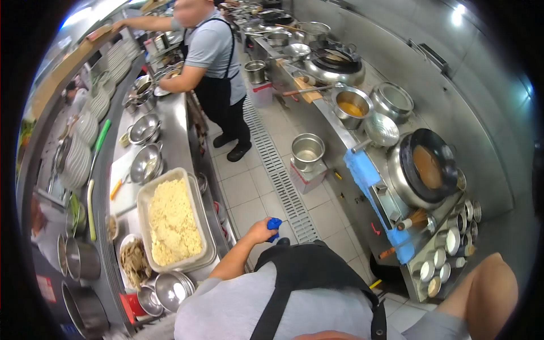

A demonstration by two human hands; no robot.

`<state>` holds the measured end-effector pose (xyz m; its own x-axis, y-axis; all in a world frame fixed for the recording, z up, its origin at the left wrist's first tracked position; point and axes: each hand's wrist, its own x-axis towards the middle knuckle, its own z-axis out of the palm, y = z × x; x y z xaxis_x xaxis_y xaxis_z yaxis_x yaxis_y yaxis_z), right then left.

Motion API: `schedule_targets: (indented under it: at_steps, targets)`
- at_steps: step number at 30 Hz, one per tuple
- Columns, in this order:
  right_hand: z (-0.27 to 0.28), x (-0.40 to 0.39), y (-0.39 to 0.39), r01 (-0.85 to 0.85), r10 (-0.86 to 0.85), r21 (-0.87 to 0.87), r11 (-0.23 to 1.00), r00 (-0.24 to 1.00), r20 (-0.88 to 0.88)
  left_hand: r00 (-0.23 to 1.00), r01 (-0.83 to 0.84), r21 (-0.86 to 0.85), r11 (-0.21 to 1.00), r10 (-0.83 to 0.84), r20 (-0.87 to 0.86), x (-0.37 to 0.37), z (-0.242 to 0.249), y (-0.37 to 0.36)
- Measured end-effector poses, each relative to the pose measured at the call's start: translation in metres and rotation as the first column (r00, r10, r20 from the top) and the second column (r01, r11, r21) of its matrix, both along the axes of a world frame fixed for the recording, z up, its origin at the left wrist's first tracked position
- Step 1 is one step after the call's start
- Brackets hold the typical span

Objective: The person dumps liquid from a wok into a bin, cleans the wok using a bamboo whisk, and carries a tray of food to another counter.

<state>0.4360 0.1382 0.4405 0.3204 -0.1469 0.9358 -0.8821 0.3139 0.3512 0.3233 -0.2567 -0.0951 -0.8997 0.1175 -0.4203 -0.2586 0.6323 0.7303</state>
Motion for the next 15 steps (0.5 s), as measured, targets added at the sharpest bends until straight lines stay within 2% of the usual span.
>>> schedule_targets:
  at_steps: [3,5,6,7,9,11,15]
  targets:
    - [-0.043,-0.032,-0.029,0.015,-0.018,0.017,1.000,0.973,0.231,0.999,0.007,-0.049,0.999,-0.010,-0.052,-0.022,-0.006,-0.031]
    - [-0.075,-0.053,-0.049,0.020,-0.028,0.024,1.000,0.926,0.376,0.999,-0.008,-0.002,1.000,0.008,-0.040,-0.021,-0.001,-0.043]
    - [-0.091,-0.064,-0.061,0.015,-0.027,0.031,0.999,0.900,0.436,0.994,-0.039,-0.022,0.999,0.036,-0.106,-0.023,-0.017,-0.054]
    - [-0.104,-0.072,-0.070,0.009,-0.028,0.041,0.999,0.865,0.501,0.994,-0.073,-0.069,0.995,0.067,-0.082,-0.021,-0.002,-0.053]
    - [-0.127,-0.086,-0.083,-0.018,-0.018,0.055,0.998,0.803,0.595,0.993,-0.106,-0.030,0.994,0.105,-0.056,-0.014,0.012,-0.059]
    - [-0.145,-0.098,-0.093,-0.046,-0.010,0.068,0.997,0.752,0.659,0.988,-0.148,-0.030,0.989,0.146,-0.045,-0.010,0.005,-0.064]
    - [-0.161,-0.112,-0.099,-0.109,0.024,0.075,0.991,0.704,0.710,0.972,-0.234,-0.016,0.972,0.234,-0.001,0.009,-0.001,-0.069]
